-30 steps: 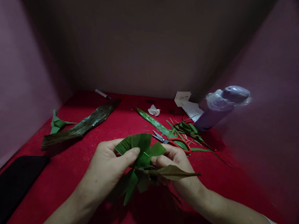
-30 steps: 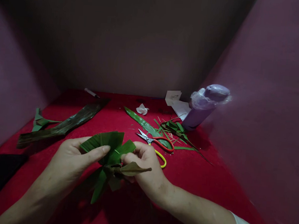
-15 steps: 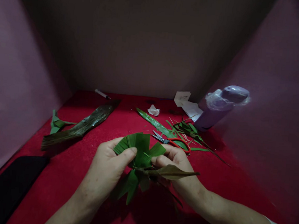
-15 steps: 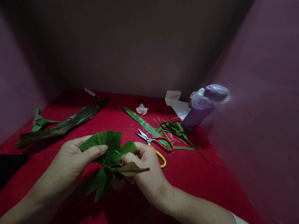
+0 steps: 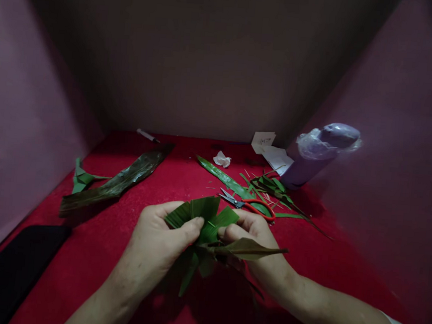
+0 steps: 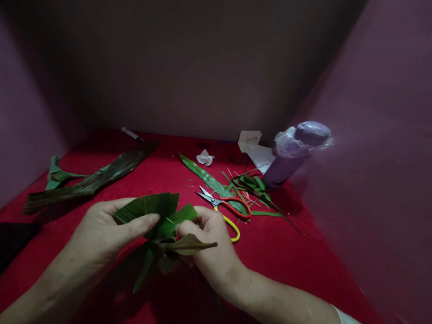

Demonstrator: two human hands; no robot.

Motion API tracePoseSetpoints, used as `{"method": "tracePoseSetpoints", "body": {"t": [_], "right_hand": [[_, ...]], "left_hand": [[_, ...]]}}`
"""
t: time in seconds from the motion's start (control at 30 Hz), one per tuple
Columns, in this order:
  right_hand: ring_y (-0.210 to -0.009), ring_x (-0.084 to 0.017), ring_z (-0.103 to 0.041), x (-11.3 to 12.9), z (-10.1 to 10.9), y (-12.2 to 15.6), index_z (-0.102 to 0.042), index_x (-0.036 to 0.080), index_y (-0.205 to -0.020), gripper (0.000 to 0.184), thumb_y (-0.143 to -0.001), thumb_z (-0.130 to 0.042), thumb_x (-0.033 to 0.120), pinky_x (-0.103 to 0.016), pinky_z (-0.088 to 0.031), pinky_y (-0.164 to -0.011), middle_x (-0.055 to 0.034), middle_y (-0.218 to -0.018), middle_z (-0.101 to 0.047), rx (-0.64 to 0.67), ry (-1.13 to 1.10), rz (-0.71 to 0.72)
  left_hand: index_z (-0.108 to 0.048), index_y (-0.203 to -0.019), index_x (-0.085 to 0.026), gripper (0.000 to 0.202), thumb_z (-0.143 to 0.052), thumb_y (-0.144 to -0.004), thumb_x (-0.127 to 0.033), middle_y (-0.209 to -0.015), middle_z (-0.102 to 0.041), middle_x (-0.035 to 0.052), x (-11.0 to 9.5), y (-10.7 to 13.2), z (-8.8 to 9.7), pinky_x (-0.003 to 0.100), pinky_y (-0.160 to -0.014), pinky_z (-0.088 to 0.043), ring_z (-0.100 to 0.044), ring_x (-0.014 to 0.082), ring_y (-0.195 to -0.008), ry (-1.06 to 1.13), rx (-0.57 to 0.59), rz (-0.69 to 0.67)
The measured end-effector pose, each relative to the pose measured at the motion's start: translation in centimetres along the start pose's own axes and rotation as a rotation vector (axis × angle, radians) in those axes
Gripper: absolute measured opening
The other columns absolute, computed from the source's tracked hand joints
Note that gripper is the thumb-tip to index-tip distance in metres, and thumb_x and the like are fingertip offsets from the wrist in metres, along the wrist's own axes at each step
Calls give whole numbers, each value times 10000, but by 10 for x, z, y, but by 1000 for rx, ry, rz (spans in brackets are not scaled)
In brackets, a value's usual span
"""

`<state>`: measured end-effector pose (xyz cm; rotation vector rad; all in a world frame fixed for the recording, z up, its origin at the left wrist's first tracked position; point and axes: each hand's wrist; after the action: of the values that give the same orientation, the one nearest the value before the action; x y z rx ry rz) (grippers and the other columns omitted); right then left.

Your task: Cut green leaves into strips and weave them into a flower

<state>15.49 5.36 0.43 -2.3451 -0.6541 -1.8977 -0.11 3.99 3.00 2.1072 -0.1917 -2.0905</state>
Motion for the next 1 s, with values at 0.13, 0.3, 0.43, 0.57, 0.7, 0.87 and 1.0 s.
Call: {"method": "tracePoseSetpoints", "body": {"t": [0.13,0.3,0.43,0.57,0.7,0.87,1.0], "right_hand": [[-389,-54,-371,2,-1,0,-518,156,-626,91,-717,-516,161,-187,-322,-407,59,-470,-450,11,3,20],[-393,-43,-366,2,0,0,-531,149,-624,100,-721,-546,169,-170,-303,-388,59,-487,-448,29,-23,50],[-397,-62,-439,2,2,-1,-560,145,-680,90,-734,-582,214,-183,-348,-384,38,-533,-511,61,-49,56],[-424,-64,-460,4,4,-3,-574,141,-699,98,-728,-618,224,-180,-353,-402,32,-556,-536,63,-20,82],[-458,-59,-448,5,8,-6,-593,132,-707,87,-716,-637,207,-183,-356,-444,32,-572,-537,71,29,102],[-513,-72,-510,5,14,-8,-626,141,-747,86,-727,-650,221,-191,-401,-500,15,-643,-593,135,12,77],[-561,-74,-555,6,15,-10,-645,149,-768,68,-722,-657,197,-180,-435,-532,5,-696,-633,174,-20,65]], "left_hand": [[-673,-652,-146,131,-694,-679,-272,-519,-652,4,-1,-1,1,250,-539,-501,-622,166,-527,12,11,32],[-699,-692,-151,127,-681,-692,-276,-557,-676,19,-5,-1,3,288,-555,-515,-637,189,-542,58,68,62],[-716,-761,-143,153,-662,-719,-280,-648,-710,47,-6,-3,5,310,-599,-520,-650,203,-601,101,111,57],[-725,-836,-151,173,-642,-750,-276,-721,-727,51,0,-5,8,302,-673,-509,-655,196,-679,160,153,33],[-726,-850,-158,157,-639,-753,-246,-719,-728,43,5,-7,11,286,-654,-501,-649,186,-662,160,165,18],[-721,-901,-149,213,-658,-734,-267,-772,-737,68,4,-7,12,306,-700,-505,-665,209,-714,192,155,42],[-719,-916,-140,253,-679,-713,-287,-774,-740,87,1,-8,12,324,-689,-511,-667,217,-689,183,138,58]]}}
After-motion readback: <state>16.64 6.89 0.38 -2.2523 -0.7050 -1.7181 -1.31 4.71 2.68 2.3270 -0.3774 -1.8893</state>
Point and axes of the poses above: each hand's wrist, its own y-axis away from the middle knuckle, its own z-axis out of the back of the hand, x = y × z
